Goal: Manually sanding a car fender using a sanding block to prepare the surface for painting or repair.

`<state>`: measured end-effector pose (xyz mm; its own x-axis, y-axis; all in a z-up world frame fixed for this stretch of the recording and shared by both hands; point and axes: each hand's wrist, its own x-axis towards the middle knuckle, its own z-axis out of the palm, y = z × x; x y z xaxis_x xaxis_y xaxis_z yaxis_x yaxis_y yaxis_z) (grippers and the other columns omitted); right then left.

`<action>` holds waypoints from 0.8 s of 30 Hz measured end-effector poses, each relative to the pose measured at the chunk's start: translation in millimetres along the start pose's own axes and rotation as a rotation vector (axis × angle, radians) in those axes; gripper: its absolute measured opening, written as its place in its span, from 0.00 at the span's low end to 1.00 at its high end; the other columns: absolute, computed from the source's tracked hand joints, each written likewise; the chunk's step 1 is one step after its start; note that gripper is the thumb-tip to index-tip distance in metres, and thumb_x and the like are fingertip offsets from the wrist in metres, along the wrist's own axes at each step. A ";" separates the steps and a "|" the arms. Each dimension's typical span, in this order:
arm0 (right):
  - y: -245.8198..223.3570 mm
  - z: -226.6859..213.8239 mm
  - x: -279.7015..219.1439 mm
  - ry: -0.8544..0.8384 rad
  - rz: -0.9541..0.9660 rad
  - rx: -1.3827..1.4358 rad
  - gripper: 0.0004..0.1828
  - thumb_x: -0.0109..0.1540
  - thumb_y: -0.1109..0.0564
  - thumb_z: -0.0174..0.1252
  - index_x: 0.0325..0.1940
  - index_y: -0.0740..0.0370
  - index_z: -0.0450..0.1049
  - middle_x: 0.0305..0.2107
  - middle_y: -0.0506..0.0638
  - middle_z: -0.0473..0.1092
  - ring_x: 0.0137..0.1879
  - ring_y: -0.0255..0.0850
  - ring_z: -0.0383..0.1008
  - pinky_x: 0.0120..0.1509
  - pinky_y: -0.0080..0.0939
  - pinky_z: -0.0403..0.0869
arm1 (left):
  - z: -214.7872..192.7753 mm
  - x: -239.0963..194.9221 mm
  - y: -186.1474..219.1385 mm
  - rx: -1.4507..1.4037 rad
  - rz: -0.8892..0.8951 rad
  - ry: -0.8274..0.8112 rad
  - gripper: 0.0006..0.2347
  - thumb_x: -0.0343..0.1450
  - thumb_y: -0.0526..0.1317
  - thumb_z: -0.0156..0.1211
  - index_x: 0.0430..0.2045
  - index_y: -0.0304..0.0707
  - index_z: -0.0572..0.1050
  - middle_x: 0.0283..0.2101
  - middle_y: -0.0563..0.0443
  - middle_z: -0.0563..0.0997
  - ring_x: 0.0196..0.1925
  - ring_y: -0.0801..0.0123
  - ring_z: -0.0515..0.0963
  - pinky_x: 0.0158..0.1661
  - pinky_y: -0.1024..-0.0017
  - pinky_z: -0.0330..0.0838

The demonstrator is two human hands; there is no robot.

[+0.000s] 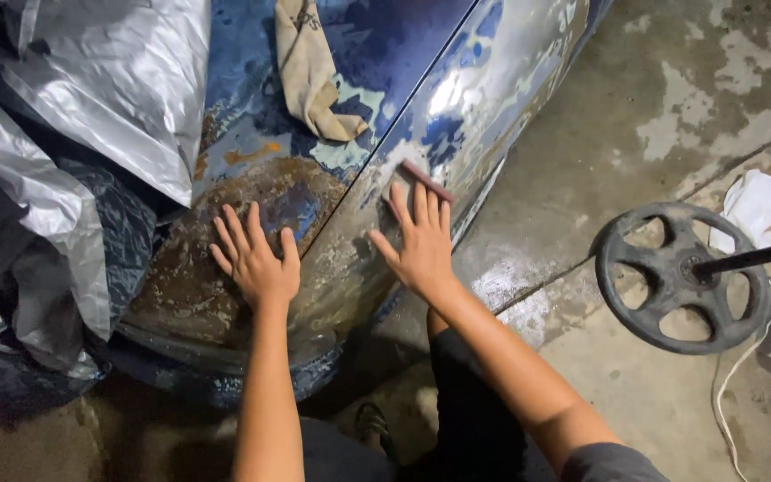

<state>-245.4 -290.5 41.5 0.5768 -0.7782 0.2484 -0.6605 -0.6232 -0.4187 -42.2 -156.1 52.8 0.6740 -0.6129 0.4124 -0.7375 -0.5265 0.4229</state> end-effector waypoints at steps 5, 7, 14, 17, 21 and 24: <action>1.5 -2.1 -4.0 -0.032 -0.010 0.020 0.45 0.67 0.28 0.49 0.81 0.51 0.51 0.74 0.69 0.48 0.80 0.66 0.45 0.78 0.71 0.46 | 5.2 5.1 -2.0 -0.015 -0.001 0.027 0.25 0.77 0.49 0.53 0.69 0.41 0.63 0.76 0.33 0.53 0.77 0.39 0.47 0.67 0.36 0.30; 0.2 -3.8 -11.6 -0.020 -0.011 -0.002 0.43 0.67 0.29 0.48 0.81 0.51 0.52 0.74 0.69 0.49 0.80 0.66 0.46 0.78 0.71 0.46 | 5.9 -4.0 -5.2 0.018 0.004 0.004 0.26 0.76 0.49 0.55 0.69 0.41 0.63 0.76 0.33 0.53 0.77 0.39 0.48 0.67 0.35 0.33; 9.9 -6.1 11.8 0.021 -0.034 0.032 0.41 0.67 0.33 0.52 0.80 0.50 0.54 0.73 0.70 0.50 0.78 0.67 0.49 0.76 0.74 0.49 | 3.5 3.2 -0.6 0.011 -0.008 0.019 0.26 0.75 0.48 0.57 0.68 0.41 0.65 0.76 0.33 0.55 0.77 0.39 0.49 0.67 0.38 0.32; 36.7 -0.9 55.7 0.165 -0.059 0.023 0.34 0.69 0.38 0.54 0.77 0.51 0.61 0.70 0.72 0.55 0.75 0.69 0.55 0.73 0.76 0.54 | -2.6 -0.6 -1.3 0.046 -0.019 -0.018 0.27 0.74 0.49 0.56 0.69 0.42 0.63 0.76 0.34 0.54 0.77 0.40 0.49 0.68 0.38 0.35; 53.3 1.5 86.9 0.201 0.005 0.087 0.34 0.71 0.38 0.52 0.78 0.48 0.59 0.72 0.69 0.53 0.77 0.68 0.51 0.72 0.78 0.57 | -8.4 5.4 5.1 0.050 -0.067 -0.086 0.27 0.75 0.51 0.53 0.70 0.43 0.61 0.77 0.37 0.51 0.79 0.43 0.46 0.69 0.40 0.34; 10.1 29.5 40.5 0.315 -0.174 0.144 0.35 0.68 0.44 0.57 0.76 0.57 0.61 0.69 0.77 0.54 0.74 0.75 0.54 0.72 0.79 0.54 | -13.3 4.9 8.0 0.042 -0.084 -0.110 0.27 0.75 0.50 0.52 0.70 0.43 0.60 0.77 0.37 0.51 0.79 0.43 0.45 0.69 0.40 0.32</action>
<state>-214.6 -326.0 21.5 0.4837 -0.6618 0.5728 -0.4789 -0.7479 -0.4597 -44.2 -155.5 69.0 0.7267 -0.6250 0.2851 -0.6811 -0.6019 0.4169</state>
